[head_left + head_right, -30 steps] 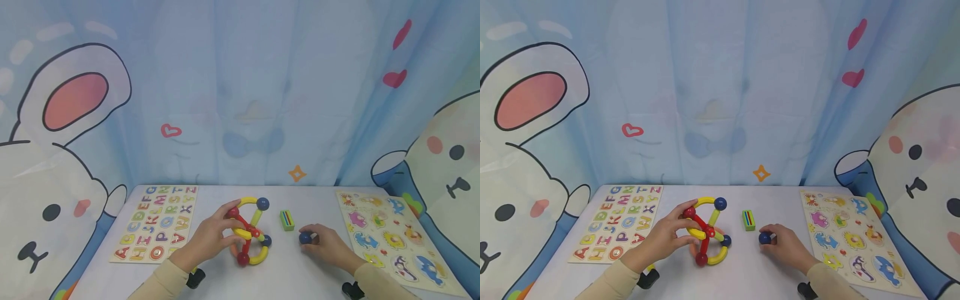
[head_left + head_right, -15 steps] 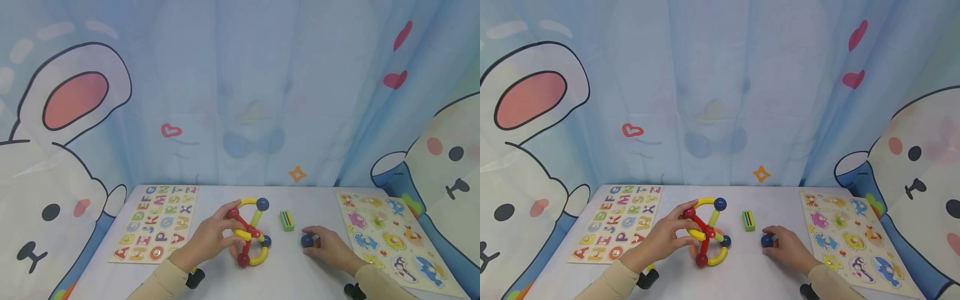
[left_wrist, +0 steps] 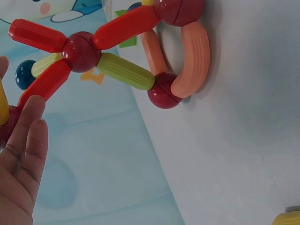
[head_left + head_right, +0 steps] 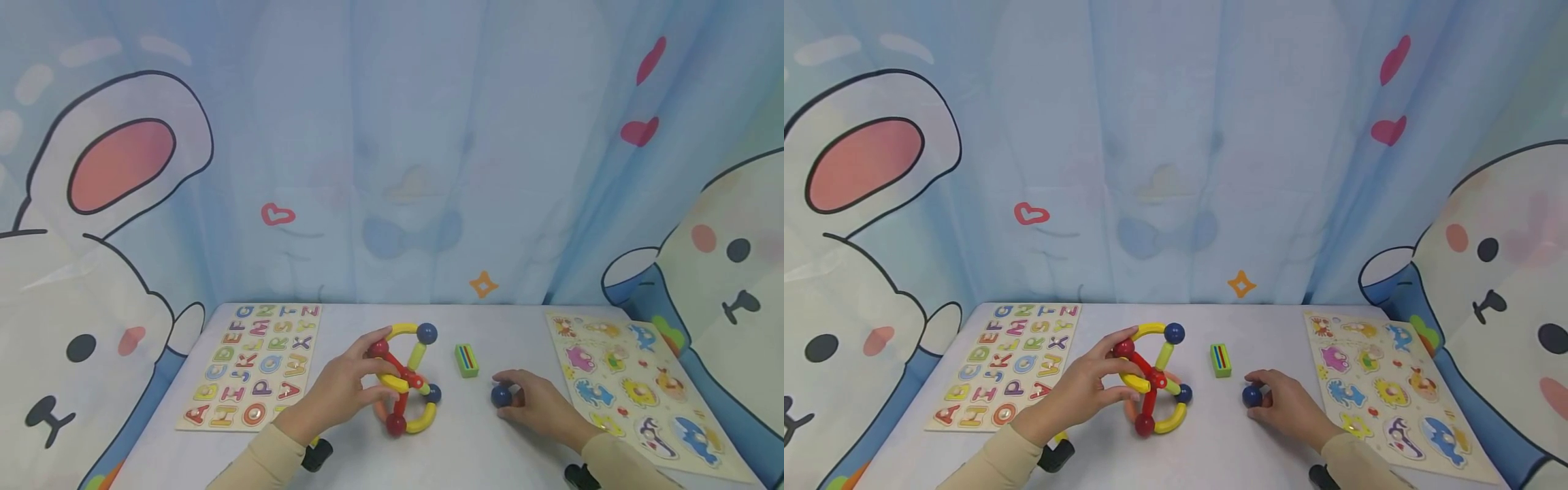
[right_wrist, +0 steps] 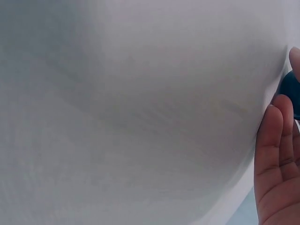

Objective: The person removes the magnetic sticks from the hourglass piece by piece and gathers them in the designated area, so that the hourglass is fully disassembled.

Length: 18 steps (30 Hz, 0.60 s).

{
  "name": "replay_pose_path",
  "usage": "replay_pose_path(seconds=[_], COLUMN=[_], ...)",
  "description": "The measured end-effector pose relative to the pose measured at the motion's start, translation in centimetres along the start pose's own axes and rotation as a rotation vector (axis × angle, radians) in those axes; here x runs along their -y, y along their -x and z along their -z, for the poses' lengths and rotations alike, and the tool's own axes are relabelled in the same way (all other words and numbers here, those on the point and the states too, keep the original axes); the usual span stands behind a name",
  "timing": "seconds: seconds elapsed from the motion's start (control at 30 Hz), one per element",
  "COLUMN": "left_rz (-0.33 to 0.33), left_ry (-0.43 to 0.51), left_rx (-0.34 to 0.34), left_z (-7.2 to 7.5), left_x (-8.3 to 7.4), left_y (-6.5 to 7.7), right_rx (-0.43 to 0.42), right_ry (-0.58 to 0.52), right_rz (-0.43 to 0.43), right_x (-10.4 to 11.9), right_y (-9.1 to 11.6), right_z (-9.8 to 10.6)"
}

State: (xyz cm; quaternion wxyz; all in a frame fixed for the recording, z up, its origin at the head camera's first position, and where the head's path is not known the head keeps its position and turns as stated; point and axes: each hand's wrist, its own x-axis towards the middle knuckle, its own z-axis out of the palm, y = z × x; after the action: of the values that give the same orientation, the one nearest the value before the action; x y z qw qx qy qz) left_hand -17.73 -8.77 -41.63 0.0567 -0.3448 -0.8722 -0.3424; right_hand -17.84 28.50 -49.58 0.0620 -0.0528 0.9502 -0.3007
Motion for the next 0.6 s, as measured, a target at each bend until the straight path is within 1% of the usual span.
replay_pose_path(seconds=[0.2, 0.27, 0.37, 0.43, 0.47, 0.53, 0.6], left_rz=[-0.007, 0.002, 0.013, 0.015, 0.012, 0.015, 0.025], left_ry=[0.001, 0.003, 0.004, 0.002, -0.001, 0.0, 0.007], left_rx=[-0.005, -0.001, 0.005, 0.008, 0.007, 0.013, 0.021], left_z=[-0.1, -0.1, -0.1, -0.1, -0.1, -0.1, 0.0], left_x=[0.1, 0.1, 0.1, 0.1, 0.1, 0.1, 0.1], left_y=[0.0, 0.0, 0.0, 0.0, 0.0, 0.0, 0.0], right_rx=[0.016, 0.031, 0.051, 0.054, 0.046, 0.013, -0.019], right_ry=[0.007, 0.01, 0.021, 0.01, -0.006, -0.056, -0.14], right_rz=[0.001, -0.019, -0.044, -0.046, -0.026, 0.047, 0.129], right_x=[-0.1, -0.2, -0.2, 0.1, 0.4, 1.4, 3.2], right_y=[0.0, 0.0, 0.1, 0.2, 0.3, 0.1, -0.4], right_z=[0.1, 0.3, 0.7, 1.3, 1.6, 2.5, 3.1])
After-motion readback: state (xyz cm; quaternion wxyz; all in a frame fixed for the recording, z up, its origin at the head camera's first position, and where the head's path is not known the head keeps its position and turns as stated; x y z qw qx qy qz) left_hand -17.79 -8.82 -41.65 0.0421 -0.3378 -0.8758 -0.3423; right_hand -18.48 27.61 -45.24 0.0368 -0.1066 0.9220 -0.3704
